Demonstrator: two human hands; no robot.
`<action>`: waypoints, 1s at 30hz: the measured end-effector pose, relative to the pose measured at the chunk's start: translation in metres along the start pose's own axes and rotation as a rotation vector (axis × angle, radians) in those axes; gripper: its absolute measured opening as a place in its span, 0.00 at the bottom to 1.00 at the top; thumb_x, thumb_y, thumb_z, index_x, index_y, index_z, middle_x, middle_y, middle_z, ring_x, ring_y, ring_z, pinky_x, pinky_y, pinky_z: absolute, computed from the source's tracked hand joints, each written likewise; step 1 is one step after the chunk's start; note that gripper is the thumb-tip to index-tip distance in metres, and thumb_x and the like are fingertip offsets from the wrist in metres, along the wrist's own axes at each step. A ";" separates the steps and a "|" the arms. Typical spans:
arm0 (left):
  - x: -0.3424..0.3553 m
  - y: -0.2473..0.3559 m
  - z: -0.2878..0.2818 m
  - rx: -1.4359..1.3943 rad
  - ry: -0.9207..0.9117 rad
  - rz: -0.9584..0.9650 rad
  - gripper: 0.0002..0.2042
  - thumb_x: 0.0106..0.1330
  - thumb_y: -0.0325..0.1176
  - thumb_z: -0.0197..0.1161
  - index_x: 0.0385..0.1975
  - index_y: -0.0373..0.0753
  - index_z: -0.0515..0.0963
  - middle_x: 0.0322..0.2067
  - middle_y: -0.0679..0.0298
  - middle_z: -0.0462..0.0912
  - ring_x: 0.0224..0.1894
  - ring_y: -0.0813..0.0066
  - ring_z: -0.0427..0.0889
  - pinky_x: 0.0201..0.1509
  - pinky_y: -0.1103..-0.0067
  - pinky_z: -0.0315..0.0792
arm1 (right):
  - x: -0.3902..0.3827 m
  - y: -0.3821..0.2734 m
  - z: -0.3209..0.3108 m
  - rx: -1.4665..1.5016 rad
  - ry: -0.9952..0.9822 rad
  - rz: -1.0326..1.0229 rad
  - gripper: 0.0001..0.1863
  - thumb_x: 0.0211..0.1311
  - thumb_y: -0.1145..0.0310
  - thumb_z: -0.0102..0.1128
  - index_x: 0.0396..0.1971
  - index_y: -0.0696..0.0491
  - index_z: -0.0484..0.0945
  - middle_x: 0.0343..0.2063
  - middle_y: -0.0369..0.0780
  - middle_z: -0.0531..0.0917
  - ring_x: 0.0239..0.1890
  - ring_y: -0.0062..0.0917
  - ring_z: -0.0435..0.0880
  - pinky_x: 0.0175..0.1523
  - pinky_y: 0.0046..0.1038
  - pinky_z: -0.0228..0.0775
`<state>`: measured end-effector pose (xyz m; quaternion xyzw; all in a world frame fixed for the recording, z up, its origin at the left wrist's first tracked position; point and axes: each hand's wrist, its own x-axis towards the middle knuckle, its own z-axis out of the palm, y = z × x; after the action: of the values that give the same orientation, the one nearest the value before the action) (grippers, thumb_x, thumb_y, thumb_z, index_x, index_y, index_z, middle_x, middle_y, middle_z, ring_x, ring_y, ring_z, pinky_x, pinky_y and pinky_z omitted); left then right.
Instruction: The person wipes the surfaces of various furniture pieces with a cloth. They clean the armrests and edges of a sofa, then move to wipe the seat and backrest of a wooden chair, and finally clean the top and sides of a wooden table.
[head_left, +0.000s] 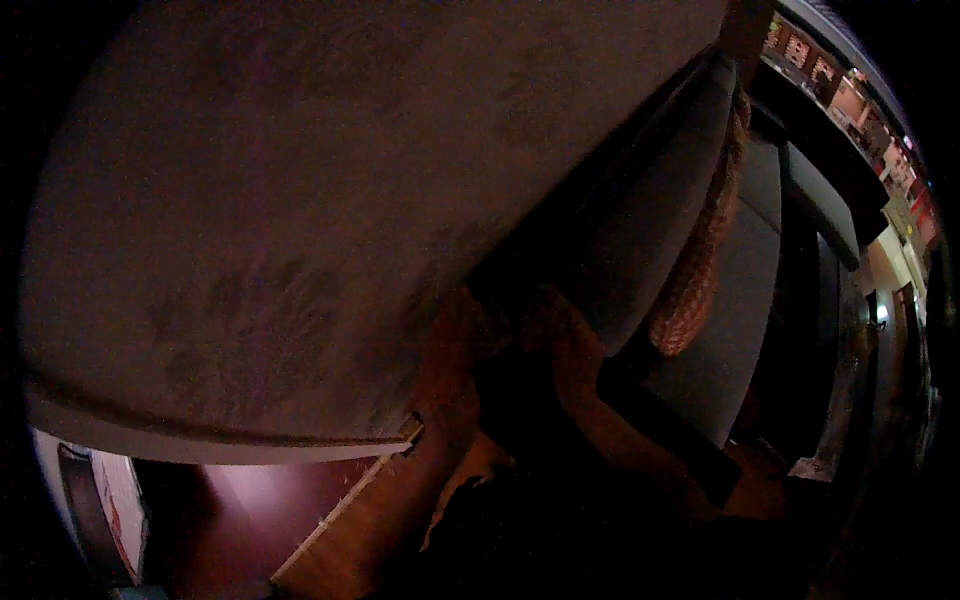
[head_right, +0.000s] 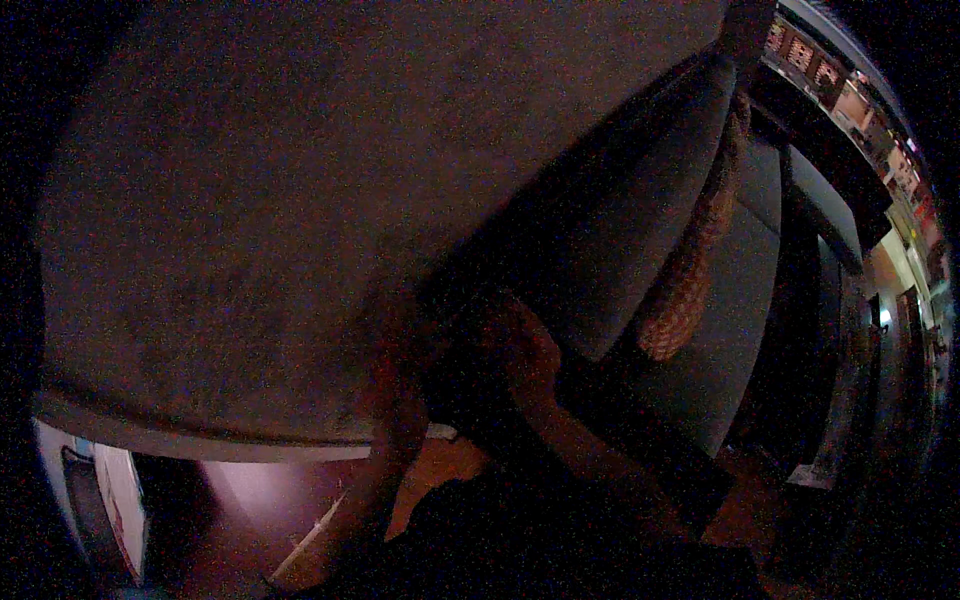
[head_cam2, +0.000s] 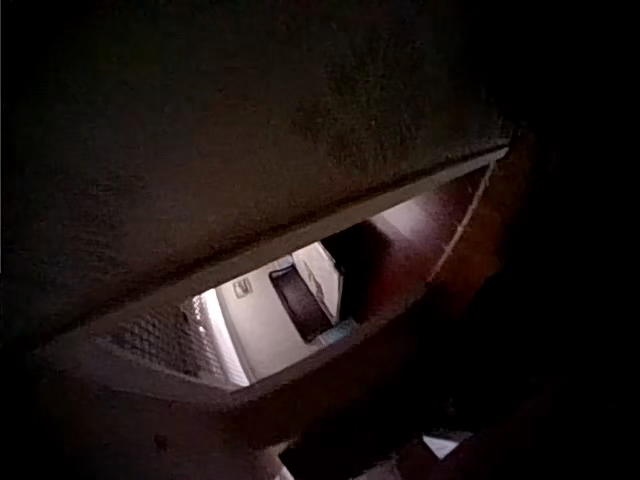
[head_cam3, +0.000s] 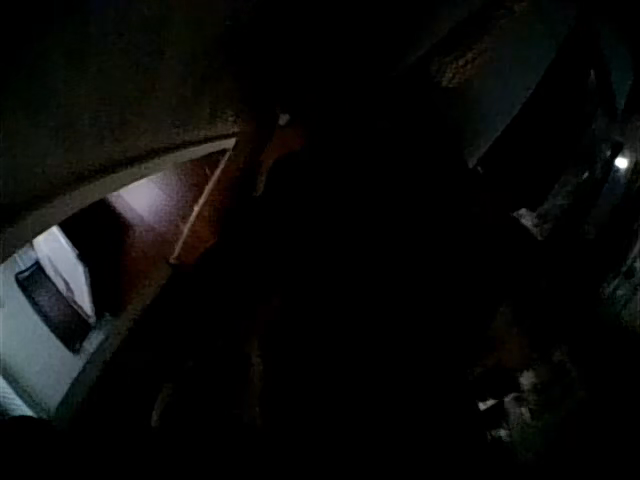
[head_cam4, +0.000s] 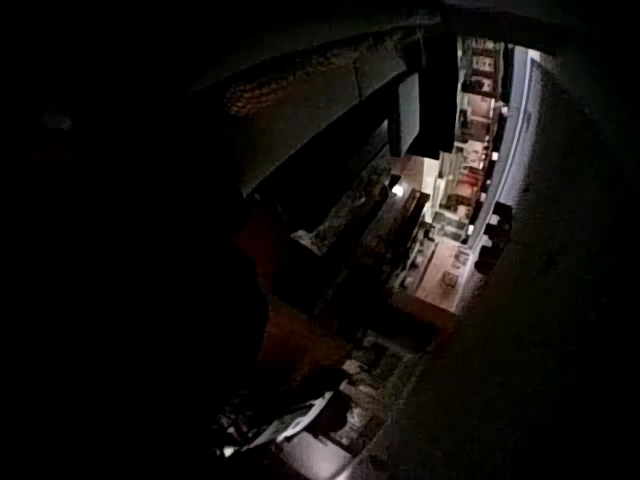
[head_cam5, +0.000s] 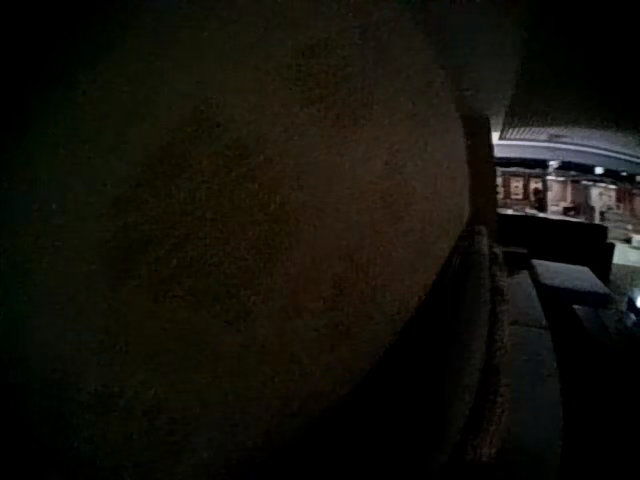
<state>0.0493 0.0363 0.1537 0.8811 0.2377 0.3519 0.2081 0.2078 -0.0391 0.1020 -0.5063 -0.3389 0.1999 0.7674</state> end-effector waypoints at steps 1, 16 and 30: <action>0.029 0.004 0.055 0.092 -0.003 0.057 0.20 0.67 0.29 0.47 0.59 0.36 0.66 0.60 0.52 0.67 0.61 0.59 0.67 0.64 0.68 0.61 | 0.015 -0.010 -0.029 -0.175 0.054 -0.152 0.16 0.68 0.70 0.46 0.53 0.54 0.73 0.52 0.39 0.75 0.49 0.28 0.76 0.53 0.30 0.71; 0.138 -0.030 0.174 0.400 -0.087 0.205 0.14 0.59 0.27 0.51 0.44 0.33 0.75 0.48 0.53 0.75 0.52 0.54 0.74 0.54 0.64 0.69 | 0.162 0.066 -0.074 -0.971 -0.145 -0.436 0.17 0.65 0.68 0.48 0.53 0.49 0.73 0.55 0.45 0.73 0.58 0.39 0.71 0.61 0.36 0.64; 0.103 -0.013 0.166 0.499 -0.001 0.187 0.16 0.60 0.27 0.50 0.48 0.33 0.74 0.56 0.51 0.70 0.58 0.55 0.68 0.60 0.64 0.65 | 0.139 0.033 -0.062 -1.330 -0.307 -0.546 0.20 0.57 0.69 0.52 0.51 0.53 0.73 0.53 0.44 0.74 0.56 0.38 0.71 0.63 0.41 0.60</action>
<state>0.2312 0.0716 0.0896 0.9236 0.2344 0.2995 -0.0488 0.3497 0.0248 0.1005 -0.7287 -0.6062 -0.1775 0.2645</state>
